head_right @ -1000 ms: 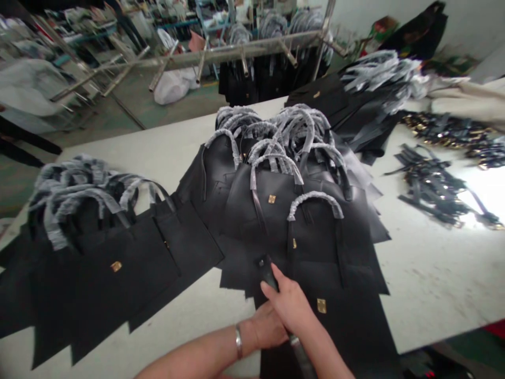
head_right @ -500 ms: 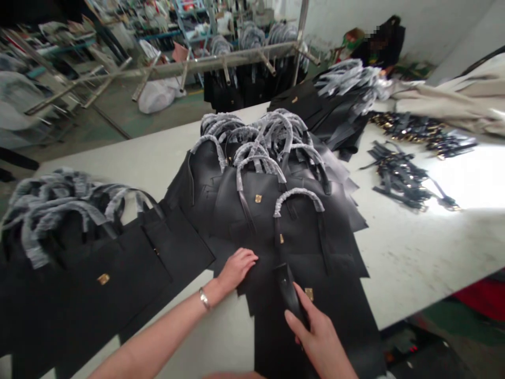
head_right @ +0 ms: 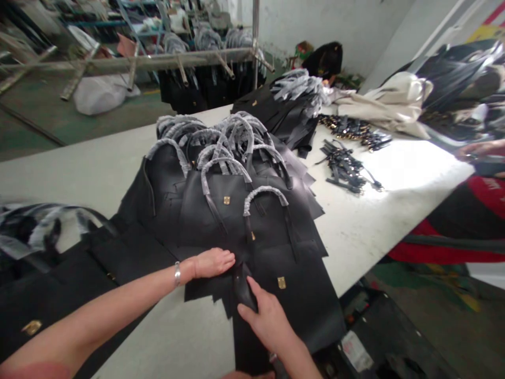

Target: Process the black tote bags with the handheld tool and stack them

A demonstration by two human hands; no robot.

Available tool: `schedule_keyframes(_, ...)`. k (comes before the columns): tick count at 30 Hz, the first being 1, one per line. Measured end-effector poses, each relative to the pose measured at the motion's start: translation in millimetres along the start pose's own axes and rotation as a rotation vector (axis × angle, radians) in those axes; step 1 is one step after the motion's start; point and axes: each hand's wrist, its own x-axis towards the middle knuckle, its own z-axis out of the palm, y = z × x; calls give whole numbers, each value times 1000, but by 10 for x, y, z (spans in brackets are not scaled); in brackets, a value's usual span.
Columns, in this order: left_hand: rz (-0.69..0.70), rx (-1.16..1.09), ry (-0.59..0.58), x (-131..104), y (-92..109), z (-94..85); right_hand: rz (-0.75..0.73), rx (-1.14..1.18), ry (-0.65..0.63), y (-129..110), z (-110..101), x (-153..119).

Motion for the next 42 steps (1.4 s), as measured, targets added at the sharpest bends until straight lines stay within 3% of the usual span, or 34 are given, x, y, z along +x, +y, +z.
schedule_keyframes(3, 0, -119, -3, 45, -48, -27, 23, -9, 1, -70, 3, 23)
schedule_keyframes(7, -125, -315, -18, 78, -88, -15, 66, -5, -46, -71, -2, 49)
schedule_keyframes(14, -651, -434, 133, 64, -29, 157, 137, -21, -86, 48, 20, 142)
schedule_keyframes(18, -868, -545, 237, 39, 116, 130, 159, 1, -100, 59, 17, 143)
schedule_keyframes(24, -990, -737, 268, 54, 313, 76, 167, 90, -125, 88, 7, 162)
schedule_keyframes(33, -1149, -1288, 347, 90, 292, 281, 121, 355, -151, 143, -95, 41)
schedule_keyframes(37, -1118, -1463, 436, 48, 308, 285, 127, 383, -135, 99, -105, 53)
schedule_keyframes(42, -993, -1672, 492, 16, 379, 253, 135, 346, -157, 34, -8, 253)
